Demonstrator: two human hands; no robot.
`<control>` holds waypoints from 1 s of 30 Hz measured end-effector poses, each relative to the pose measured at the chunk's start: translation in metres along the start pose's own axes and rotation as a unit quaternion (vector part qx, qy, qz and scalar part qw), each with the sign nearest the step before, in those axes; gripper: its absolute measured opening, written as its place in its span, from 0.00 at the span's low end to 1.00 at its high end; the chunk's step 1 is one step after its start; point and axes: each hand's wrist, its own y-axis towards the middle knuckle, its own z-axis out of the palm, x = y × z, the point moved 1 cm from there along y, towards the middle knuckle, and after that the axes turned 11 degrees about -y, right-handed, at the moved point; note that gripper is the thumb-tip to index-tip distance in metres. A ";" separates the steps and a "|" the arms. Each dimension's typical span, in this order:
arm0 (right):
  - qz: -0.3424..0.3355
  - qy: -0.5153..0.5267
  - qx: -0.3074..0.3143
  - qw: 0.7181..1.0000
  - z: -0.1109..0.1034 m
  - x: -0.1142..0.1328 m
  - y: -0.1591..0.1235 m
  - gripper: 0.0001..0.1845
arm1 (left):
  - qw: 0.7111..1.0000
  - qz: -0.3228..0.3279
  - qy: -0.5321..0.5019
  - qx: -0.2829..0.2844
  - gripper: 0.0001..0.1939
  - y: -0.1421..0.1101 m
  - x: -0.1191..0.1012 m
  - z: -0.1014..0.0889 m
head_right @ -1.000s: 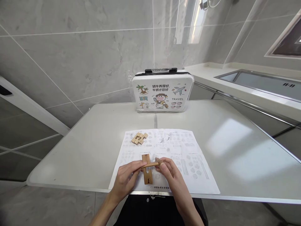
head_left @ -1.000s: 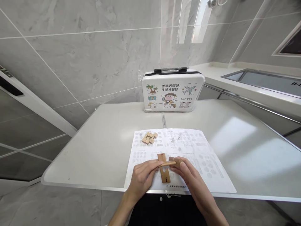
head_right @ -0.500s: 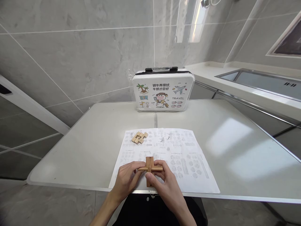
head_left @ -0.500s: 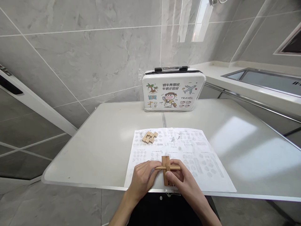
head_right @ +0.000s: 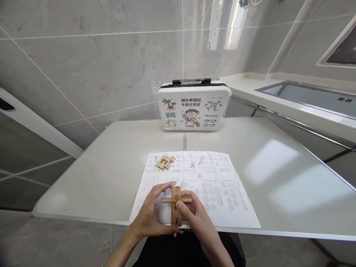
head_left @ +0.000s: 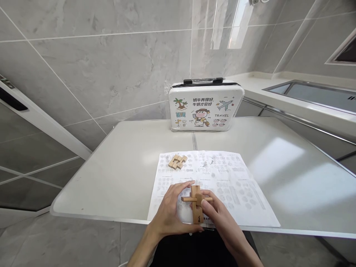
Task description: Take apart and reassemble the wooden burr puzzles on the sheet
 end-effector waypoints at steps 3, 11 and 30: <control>0.000 -0.006 0.013 1.000 0.000 -0.001 0.000 0.31 | 1.000 -0.003 0.017 -0.017 0.57 -0.001 0.000 0.001; 0.006 -0.032 0.040 0.999 -0.005 0.004 -0.003 0.33 | 0.999 -0.024 0.019 -0.014 0.59 -0.002 0.003 0.001; -0.021 -0.369 -0.346 0.862 -0.142 0.021 0.058 0.43 | 0.989 -0.136 0.036 -0.040 0.34 0.001 0.007 0.005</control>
